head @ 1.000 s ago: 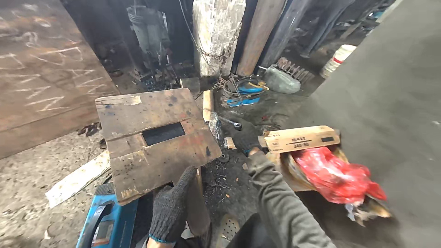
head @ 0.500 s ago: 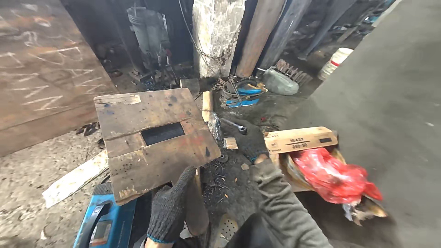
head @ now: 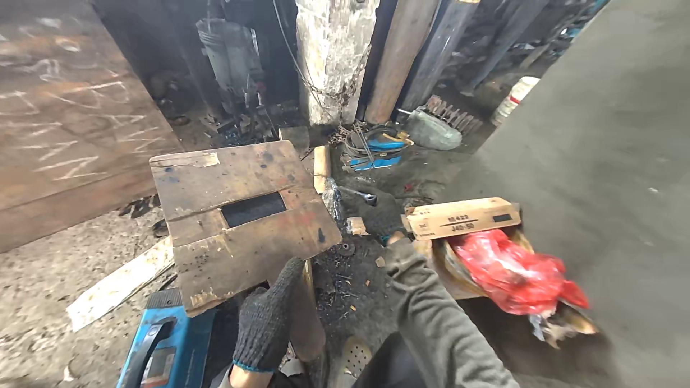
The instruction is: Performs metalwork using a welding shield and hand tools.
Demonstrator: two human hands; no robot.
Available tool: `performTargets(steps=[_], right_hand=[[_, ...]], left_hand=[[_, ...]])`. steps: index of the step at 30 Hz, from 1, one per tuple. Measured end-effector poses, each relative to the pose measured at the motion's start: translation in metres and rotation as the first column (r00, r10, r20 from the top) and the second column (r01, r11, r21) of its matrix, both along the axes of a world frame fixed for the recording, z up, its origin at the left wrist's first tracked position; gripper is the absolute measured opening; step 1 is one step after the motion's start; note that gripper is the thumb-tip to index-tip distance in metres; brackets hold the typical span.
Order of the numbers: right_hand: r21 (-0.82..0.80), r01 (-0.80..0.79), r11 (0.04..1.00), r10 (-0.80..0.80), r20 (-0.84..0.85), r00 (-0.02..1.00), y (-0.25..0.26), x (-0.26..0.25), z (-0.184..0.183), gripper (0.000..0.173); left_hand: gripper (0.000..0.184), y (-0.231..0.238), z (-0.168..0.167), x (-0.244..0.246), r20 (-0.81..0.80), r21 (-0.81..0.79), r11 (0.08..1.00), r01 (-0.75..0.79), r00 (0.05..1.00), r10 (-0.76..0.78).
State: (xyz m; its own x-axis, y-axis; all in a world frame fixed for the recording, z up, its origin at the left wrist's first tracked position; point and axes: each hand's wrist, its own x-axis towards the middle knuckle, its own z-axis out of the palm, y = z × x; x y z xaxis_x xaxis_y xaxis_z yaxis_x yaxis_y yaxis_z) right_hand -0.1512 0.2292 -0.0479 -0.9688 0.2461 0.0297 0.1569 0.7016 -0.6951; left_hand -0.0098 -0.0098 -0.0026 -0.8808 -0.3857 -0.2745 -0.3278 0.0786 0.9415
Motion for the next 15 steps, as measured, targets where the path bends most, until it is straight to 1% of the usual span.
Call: performTargets(steps=[2, 4, 7, 11, 13, 15], right_hand=[[0.048, -0.012, 0.999, 0.014, -0.024, 1.0, -0.005, 0.004, 0.017, 0.035], [0.06, -0.02, 0.998, 0.023, -0.047, 0.999, -0.008, 0.006, 0.015, 0.034], [0.031, -0.038, 0.999, 0.039, -0.027, 0.999, -0.002, 0.002, 0.003, 0.035], [0.09, -0.028, 0.996, 0.032, -0.051, 0.998, -0.002, 0.008, 0.017, 0.034], [0.116, -0.064, 0.991, 0.065, -0.003, 0.998, -0.007, 0.012, 0.019, 0.036], [0.137, -0.083, 0.987, 0.08, 0.03, 0.996, -0.005, 0.012, 0.01, 0.038]], left_hand=[[0.035, -0.003, -0.002, 0.001, -0.002, -0.013, 1.0, -0.002, 1.0, 0.002], [0.033, -0.005, -0.004, -0.001, -0.026, 0.001, 1.0, -0.01, 1.0, 0.01], [0.032, -0.003, -0.004, -0.001, -0.043, 0.045, 0.999, -0.018, 0.999, 0.02], [0.034, -0.005, -0.004, 0.0, -0.016, 0.031, 1.0, -0.006, 1.0, 0.007], [0.036, -0.004, -0.003, -0.001, 0.018, 0.013, 1.0, 0.011, 1.0, -0.011], [0.035, -0.001, -0.001, -0.001, 0.017, 0.028, 1.0, 0.009, 1.0, -0.01]])
